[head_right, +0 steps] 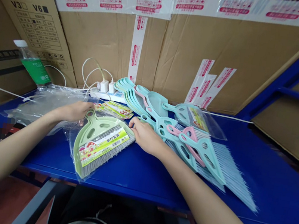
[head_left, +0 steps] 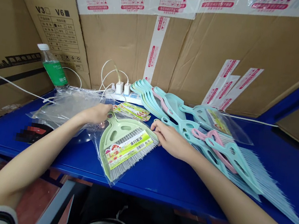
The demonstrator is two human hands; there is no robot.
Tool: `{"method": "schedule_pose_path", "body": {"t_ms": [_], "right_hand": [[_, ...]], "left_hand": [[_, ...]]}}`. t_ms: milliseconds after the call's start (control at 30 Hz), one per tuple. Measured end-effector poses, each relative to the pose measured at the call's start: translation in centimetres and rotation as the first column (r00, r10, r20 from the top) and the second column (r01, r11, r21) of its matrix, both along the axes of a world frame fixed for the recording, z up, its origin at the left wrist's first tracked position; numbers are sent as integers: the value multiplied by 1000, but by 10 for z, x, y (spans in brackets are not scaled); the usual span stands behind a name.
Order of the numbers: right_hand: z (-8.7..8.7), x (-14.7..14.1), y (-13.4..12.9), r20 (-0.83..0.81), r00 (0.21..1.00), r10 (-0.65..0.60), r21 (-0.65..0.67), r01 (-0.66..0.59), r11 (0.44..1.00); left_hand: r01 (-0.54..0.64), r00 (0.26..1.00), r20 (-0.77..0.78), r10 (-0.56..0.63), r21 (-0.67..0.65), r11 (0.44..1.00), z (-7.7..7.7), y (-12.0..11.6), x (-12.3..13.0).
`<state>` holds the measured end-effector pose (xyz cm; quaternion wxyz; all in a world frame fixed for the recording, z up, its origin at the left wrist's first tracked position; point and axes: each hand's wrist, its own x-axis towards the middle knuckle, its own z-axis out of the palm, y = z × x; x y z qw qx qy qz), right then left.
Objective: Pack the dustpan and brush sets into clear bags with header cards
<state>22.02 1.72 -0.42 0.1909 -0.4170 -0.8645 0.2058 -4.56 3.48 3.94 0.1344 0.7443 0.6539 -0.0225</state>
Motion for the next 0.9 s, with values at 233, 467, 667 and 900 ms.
{"method": "schedule_pose_path", "body": {"t_ms": [233, 467, 667, 900], "right_hand": [[-1, 1, 6, -407, 906, -114, -473, -102, 875], [-12, 1, 6, -449, 886, -116, -563, -180, 807], [-17, -4, 4, -482, 872, -78, -612, -272, 743], [-15, -5, 3, -485, 865, -124, -639, -255, 726]], "left_hand": [[-44, 999, 2, 44, 32, 998, -1, 3, -3], [-45, 999, -28, 46, 25, 999, 1, 3, -1], [-13, 994, -104, 25, 110, 994, -3, 5, -2], [-6, 982, -185, 46, 211, 978, -9, 13, -10]]}}
